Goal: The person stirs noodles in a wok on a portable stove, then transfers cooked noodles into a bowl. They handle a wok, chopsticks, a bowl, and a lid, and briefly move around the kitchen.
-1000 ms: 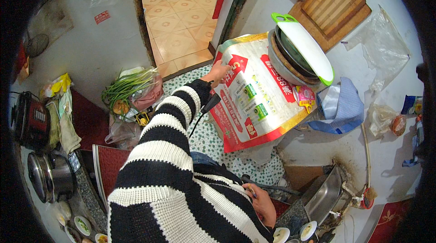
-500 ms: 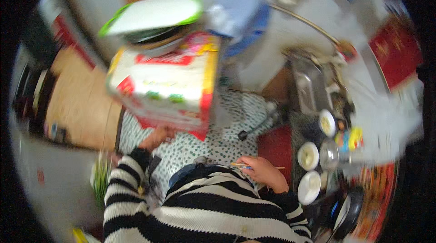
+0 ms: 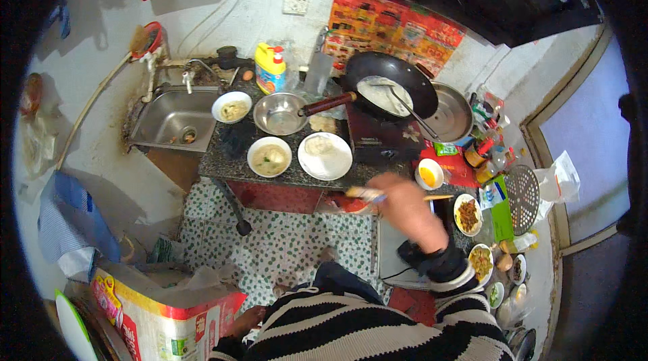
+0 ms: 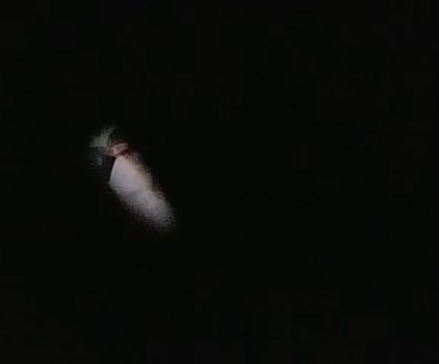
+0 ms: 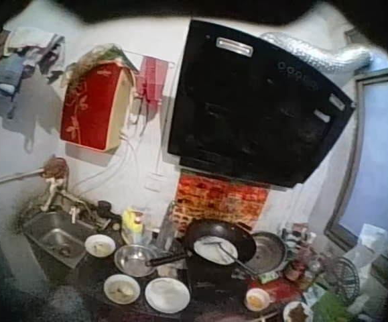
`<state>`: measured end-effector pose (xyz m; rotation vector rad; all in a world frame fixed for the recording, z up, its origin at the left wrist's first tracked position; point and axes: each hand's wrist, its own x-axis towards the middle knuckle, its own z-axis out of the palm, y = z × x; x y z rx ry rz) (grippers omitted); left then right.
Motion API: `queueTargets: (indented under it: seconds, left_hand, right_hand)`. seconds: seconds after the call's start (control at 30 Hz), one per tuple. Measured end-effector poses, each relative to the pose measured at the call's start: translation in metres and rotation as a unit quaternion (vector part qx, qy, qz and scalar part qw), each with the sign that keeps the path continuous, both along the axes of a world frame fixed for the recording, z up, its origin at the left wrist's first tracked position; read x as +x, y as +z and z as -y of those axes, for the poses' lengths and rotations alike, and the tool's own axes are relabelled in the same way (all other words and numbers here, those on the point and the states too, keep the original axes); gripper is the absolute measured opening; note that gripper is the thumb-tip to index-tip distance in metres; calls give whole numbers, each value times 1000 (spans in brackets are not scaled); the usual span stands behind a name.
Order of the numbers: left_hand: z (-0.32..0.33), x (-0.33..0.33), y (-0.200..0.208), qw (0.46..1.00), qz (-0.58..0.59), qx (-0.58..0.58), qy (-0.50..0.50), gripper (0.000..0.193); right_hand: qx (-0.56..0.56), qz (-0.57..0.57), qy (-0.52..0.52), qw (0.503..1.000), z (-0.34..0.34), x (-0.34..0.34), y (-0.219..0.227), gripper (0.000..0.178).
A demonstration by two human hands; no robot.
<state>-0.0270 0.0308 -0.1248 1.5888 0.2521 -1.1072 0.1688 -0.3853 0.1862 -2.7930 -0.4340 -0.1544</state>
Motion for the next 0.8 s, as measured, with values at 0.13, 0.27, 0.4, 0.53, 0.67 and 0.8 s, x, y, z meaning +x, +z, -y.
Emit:
queueTargets:
  seconds: [0.13,0.27,0.4,0.53,0.67,0.8]
  left_hand:
    - [16,32,-32,996,12,-82,-14,39]
    - [53,44,-34,980,23,-149,129,33]
    - [112,89,8,982,113,-125,87,19]
    - [152,116,3,971,138,-174,88,12]
    - [191,152,37,992,21,33,116,8]
    - [171,160,-33,987,-11,6,160,26]
  right_hand:
    - [-82,185,-177,963,90,34,17,25]
    - [-164,198,-204,945,152,106,-17,31]
    - [-218,119,-204,947,193,156,-53,37]
    - [-223,83,-160,958,224,180,-72,29]
    - [-187,83,-108,973,244,164,-44,31]
    - [-163,19,-123,979,255,132,3,39]
